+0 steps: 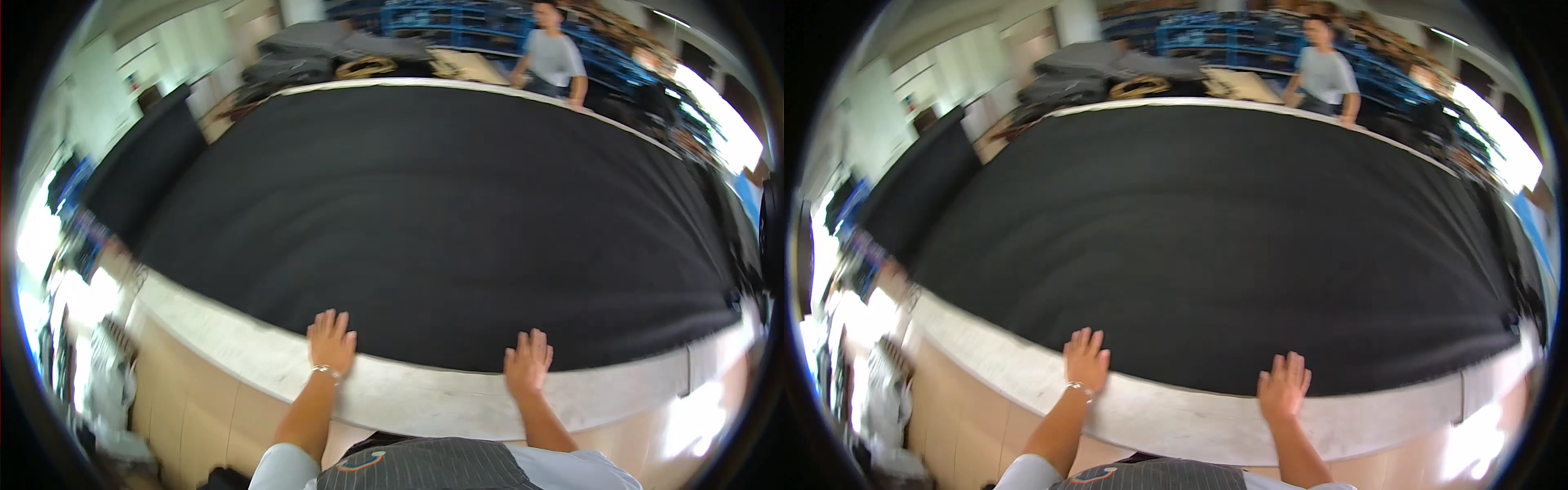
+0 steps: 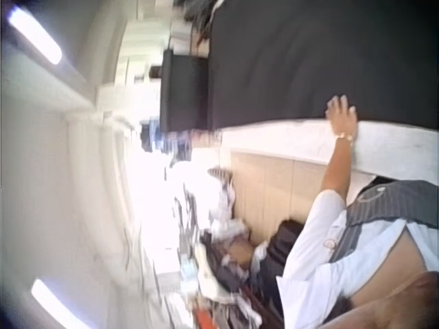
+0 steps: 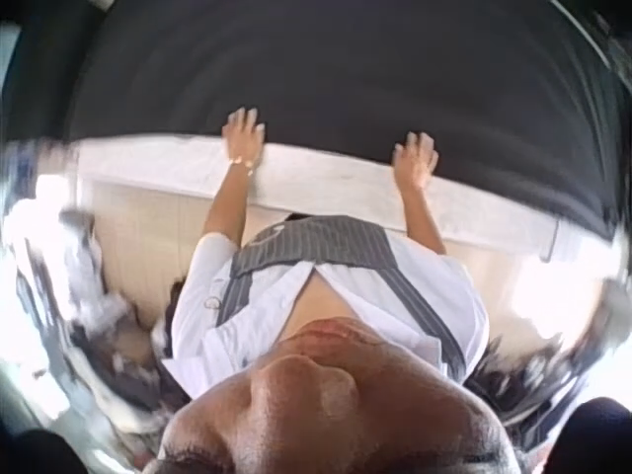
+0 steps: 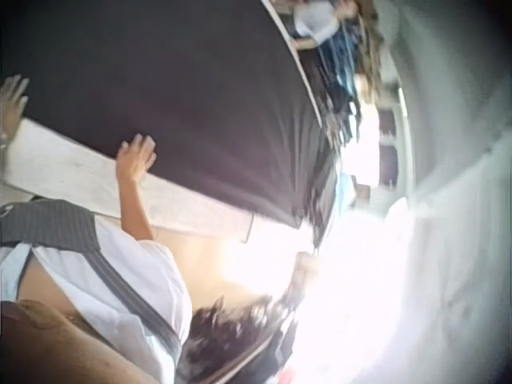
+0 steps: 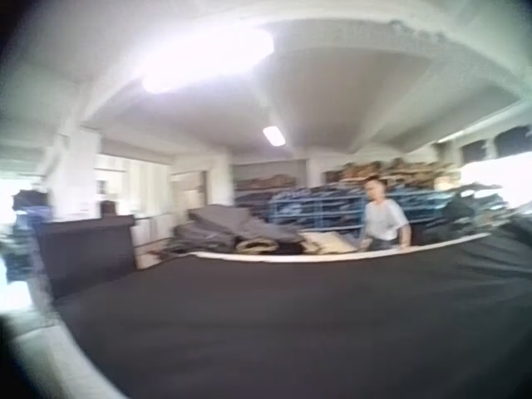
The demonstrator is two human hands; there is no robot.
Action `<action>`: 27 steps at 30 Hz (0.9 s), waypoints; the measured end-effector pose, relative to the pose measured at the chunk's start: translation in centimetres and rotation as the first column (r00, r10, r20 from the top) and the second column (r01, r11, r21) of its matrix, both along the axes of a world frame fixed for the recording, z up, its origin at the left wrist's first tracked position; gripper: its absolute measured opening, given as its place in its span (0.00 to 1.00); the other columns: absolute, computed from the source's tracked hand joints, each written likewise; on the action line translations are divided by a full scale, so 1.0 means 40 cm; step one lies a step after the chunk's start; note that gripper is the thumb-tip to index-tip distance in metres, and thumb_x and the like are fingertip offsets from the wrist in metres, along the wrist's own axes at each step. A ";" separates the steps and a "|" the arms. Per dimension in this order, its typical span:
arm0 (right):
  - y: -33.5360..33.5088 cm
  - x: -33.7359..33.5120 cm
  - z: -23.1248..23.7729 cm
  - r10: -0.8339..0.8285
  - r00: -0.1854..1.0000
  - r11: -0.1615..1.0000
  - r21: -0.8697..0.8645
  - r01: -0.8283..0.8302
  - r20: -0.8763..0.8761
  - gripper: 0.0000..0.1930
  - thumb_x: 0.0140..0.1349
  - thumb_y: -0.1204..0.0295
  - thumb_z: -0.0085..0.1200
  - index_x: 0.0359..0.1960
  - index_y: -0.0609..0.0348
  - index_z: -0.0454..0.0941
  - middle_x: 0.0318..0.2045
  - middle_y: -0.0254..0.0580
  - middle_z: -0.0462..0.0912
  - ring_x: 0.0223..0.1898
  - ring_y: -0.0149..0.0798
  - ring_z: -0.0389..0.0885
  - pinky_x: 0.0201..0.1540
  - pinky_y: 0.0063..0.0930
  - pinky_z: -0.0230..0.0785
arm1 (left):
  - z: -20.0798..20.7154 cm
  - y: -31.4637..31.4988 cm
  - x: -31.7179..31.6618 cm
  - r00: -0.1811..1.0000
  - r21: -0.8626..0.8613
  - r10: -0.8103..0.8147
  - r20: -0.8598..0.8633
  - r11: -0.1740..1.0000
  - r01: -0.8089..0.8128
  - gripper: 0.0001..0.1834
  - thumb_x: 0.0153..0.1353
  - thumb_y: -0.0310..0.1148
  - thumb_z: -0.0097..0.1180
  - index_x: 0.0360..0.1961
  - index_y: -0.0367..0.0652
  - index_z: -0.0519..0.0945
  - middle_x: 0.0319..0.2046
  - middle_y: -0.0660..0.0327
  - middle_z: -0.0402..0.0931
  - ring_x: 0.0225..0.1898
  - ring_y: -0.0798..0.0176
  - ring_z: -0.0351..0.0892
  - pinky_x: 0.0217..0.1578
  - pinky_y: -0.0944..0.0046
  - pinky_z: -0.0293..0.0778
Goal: Spreading a large roll of black fabric across a long table and cutting sections of it using heavy-duty scissors.
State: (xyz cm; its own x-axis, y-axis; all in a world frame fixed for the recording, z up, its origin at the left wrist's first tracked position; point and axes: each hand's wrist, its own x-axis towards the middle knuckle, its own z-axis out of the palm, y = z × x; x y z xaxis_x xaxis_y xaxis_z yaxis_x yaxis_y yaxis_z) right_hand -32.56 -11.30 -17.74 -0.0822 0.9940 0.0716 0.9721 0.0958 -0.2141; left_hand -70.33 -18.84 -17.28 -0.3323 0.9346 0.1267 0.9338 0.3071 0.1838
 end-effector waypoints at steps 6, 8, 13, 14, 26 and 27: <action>0.013 -0.174 -0.035 0.365 0.931 0.930 0.032 -0.365 0.010 0.28 0.62 0.59 0.43 0.60 0.64 0.62 0.64 0.58 0.54 0.68 0.53 0.47 0.67 0.50 0.36 | -0.073 -0.234 -0.032 0.999 -0.015 0.039 -0.014 0.999 -0.039 0.27 0.61 0.46 0.45 0.61 0.50 0.65 0.63 0.51 0.58 0.65 0.48 0.53 0.62 0.46 0.50; 0.002 -0.291 -0.039 0.511 0.860 0.860 0.009 -0.511 0.010 0.28 0.62 0.57 0.43 0.59 0.64 0.63 0.64 0.58 0.55 0.67 0.54 0.48 0.67 0.50 0.36 | -0.071 -0.323 -0.055 0.996 0.005 0.081 0.039 0.997 -0.081 0.27 0.61 0.46 0.45 0.60 0.50 0.66 0.63 0.52 0.58 0.65 0.48 0.54 0.63 0.45 0.50; -0.135 -0.608 -0.070 0.796 0.603 0.598 0.207 -0.774 -0.045 0.27 0.56 0.57 0.48 0.54 0.61 0.70 0.59 0.61 0.63 0.64 0.57 0.56 0.64 0.54 0.44 | -0.223 -0.565 -0.117 0.969 0.278 -0.207 0.138 0.947 0.163 0.27 0.59 0.42 0.50 0.59 0.49 0.67 0.63 0.54 0.58 0.64 0.50 0.57 0.60 0.50 0.57; -0.183 -0.682 -0.072 0.855 0.518 0.509 0.225 -0.831 -0.018 0.26 0.55 0.57 0.49 0.53 0.60 0.70 0.58 0.61 0.63 0.63 0.57 0.57 0.63 0.55 0.45 | -0.332 -0.642 -0.121 0.920 0.190 -0.196 0.339 0.972 0.137 0.28 0.61 0.45 0.48 0.61 0.50 0.65 0.63 0.53 0.58 0.62 0.48 0.59 0.59 0.49 0.58; -0.407 -1.469 -0.095 0.951 0.283 0.303 0.215 -0.928 -0.122 0.24 0.56 0.60 0.48 0.51 0.61 0.71 0.58 0.58 0.65 0.62 0.58 0.58 0.63 0.56 0.45 | -0.282 -1.306 -0.502 0.400 -0.403 0.738 0.544 0.647 -0.647 0.26 0.61 0.47 0.48 0.54 0.41 0.72 0.47 0.50 0.77 0.46 0.50 0.78 0.49 0.57 0.72; -0.390 -1.527 -0.118 0.962 0.259 0.272 0.269 -0.924 -0.084 0.24 0.56 0.59 0.48 0.51 0.61 0.70 0.58 0.57 0.65 0.62 0.57 0.58 0.63 0.56 0.46 | -0.271 -1.332 -0.523 0.296 -0.365 0.779 0.552 0.545 -0.754 0.25 0.61 0.46 0.49 0.54 0.41 0.73 0.45 0.50 0.77 0.45 0.50 0.78 0.47 0.58 0.72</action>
